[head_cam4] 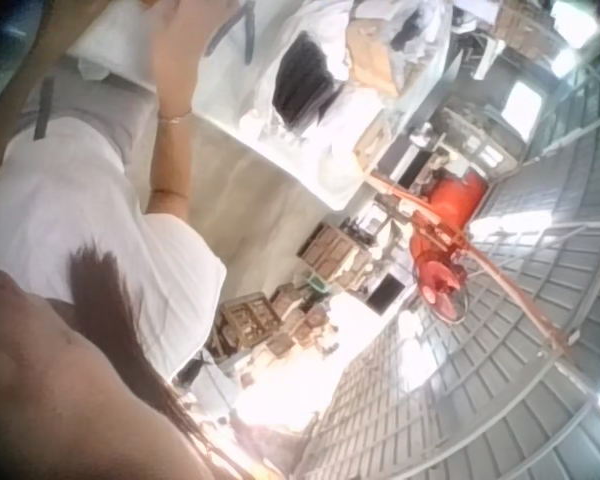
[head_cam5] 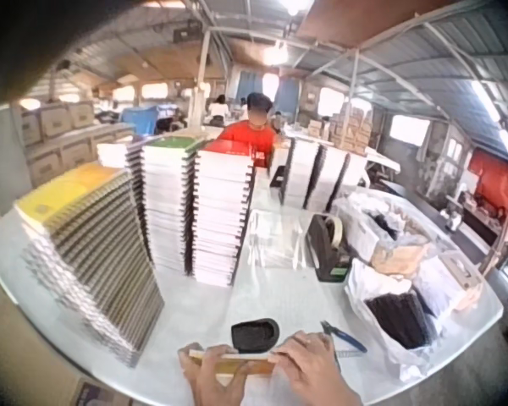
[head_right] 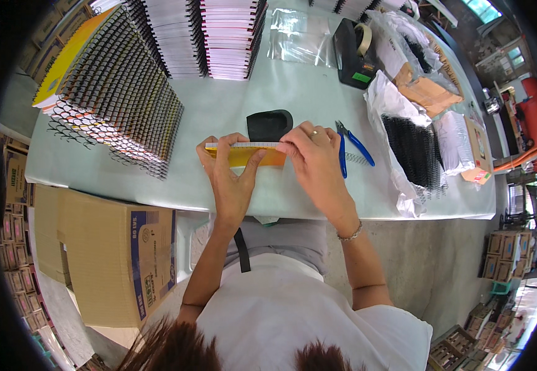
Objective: The person threads a metal spiral coil through the holes of a notebook cover and pages, trims the excess wire using blue pliers, and repeats this for multiple notebooks from a stack.
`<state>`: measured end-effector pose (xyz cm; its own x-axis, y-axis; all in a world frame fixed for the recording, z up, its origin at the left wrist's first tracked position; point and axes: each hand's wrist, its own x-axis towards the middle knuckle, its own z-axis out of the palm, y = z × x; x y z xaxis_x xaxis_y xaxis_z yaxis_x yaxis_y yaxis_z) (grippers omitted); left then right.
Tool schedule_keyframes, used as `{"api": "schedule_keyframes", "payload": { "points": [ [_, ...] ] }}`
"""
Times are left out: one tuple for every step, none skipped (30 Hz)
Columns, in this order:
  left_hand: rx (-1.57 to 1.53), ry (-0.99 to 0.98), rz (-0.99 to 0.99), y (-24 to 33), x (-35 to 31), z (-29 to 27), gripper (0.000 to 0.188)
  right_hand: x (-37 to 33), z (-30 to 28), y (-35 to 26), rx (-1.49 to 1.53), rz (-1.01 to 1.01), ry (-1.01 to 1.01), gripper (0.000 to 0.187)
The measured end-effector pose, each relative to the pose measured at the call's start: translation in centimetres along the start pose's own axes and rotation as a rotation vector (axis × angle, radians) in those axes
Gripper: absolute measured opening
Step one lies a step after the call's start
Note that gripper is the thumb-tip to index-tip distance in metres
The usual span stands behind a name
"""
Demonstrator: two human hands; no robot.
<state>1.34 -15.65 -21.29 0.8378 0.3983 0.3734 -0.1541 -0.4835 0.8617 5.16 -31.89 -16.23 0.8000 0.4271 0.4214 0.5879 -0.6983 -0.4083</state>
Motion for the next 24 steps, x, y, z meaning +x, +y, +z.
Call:
{"api": "schedule_keyframes", "payload": {
  "points": [
    [-0.009,0.002,-0.008,0.2,0.0,-0.1,0.035,0.1,0.0,0.0,-0.025,-0.016,-0.009,0.01],
    [-0.018,0.002,-0.016,0.4,0.1,-0.1,0.034,0.2,0.1,-0.1,-0.05,-0.031,-0.017,0.012],
    [-0.028,0.002,-0.024,0.4,0.1,-0.1,0.034,0.2,0.1,-0.1,-0.075,-0.046,-0.026,0.013],
    [-0.022,-0.011,-0.026,0.3,0.0,-0.1,0.034,-0.1,0.1,-0.2,-0.071,-0.038,-0.051,0.017],
    [-0.017,-0.019,-0.026,0.2,0.0,-0.2,0.035,-0.2,0.0,-0.3,-0.067,-0.034,-0.076,0.021],
    [-0.011,-0.027,-0.027,0.0,0.1,-0.3,0.035,-0.3,-0.1,-0.4,-0.062,-0.031,-0.1,0.025],
    [-0.028,-0.065,0.005,-0.2,0.3,-0.7,0.036,-0.2,-0.5,-0.5,0.057,0.012,-0.211,0.03],
    [-0.044,-0.105,0.037,-0.6,0.5,-1.2,0.037,-0.1,-1.0,-0.5,0.179,0.057,-0.321,0.035],
    [-0.059,-0.145,0.069,-1.0,0.8,-1.8,0.038,-0.1,-1.3,-0.3,0.301,0.102,-0.431,0.039],
    [-0.086,-0.182,0.087,-1.5,1.2,-2.4,0.039,0.0,-1.3,0.2,0.393,0.117,-0.43,0.042],
    [-0.118,-0.223,0.108,-1.8,1.7,-3.2,0.039,0.4,-1.5,0.8,0.481,0.137,-0.424,0.045],
    [-0.142,-0.259,0.127,-2.2,2.1,-4.0,0.04,1.2,-1.4,1.1,0.576,0.152,-0.421,0.048],
    [-0.14,-0.292,0.102,-2.5,2.4,-4.6,0.039,2.3,-1.8,0.9,0.435,0.119,-0.38,0.049],
    [-0.143,-0.299,0.115,-2.9,2.6,-5.0,0.041,2.9,-1.2,1.0,0.345,0.125,-0.361,0.05],
    [-0.145,-0.307,0.132,-3.3,2.9,-5.1,0.042,3.4,-0.2,1.1,0.257,0.131,-0.338,0.05],
    [-0.146,-0.316,0.148,-3.5,3.0,-5.2,0.043,3.7,0.7,1.3,0.169,0.138,-0.315,0.05],
    [-0.163,-0.316,0.126,-3.4,3.0,-5.1,0.053,3.6,2.1,2.0,0.129,0.069,-0.272,0.049],
    [-0.175,-0.313,0.101,-3.2,2.9,-4.8,0.062,3.2,4.0,3.1,0.095,-0.004,-0.231,0.048],
    [-0.186,-0.306,0.074,-3.1,2.8,-4.6,0.072,3.2,5.1,3.7,0.061,-0.08,-0.194,0.047],
    [-0.199,-0.285,0.058,-3.2,2.6,-4.4,0.08,3.6,5.2,3.8,0.142,-0.037,-0.225,0.045],
    [-0.213,-0.265,0.041,-3.3,2.4,-4.2,0.088,3.8,4.9,3.9,0.221,0.007,-0.257,0.043],
    [-0.227,-0.246,0.026,-3.4,2.3,-4.0,0.095,4.0,4.5,4.1,0.299,0.053,-0.288,0.041],
    [-0.24,-0.248,0.027,-3.6,2.2,-3.8,0.099,4.0,3.5,4.3,0.57,0.161,-0.347,0.043],
    [-0.249,-0.243,0.028,-3.8,2.2,-3.8,0.103,4.0,2.2,4.5,0.844,0.265,-0.406,0.045]
  ]
}}
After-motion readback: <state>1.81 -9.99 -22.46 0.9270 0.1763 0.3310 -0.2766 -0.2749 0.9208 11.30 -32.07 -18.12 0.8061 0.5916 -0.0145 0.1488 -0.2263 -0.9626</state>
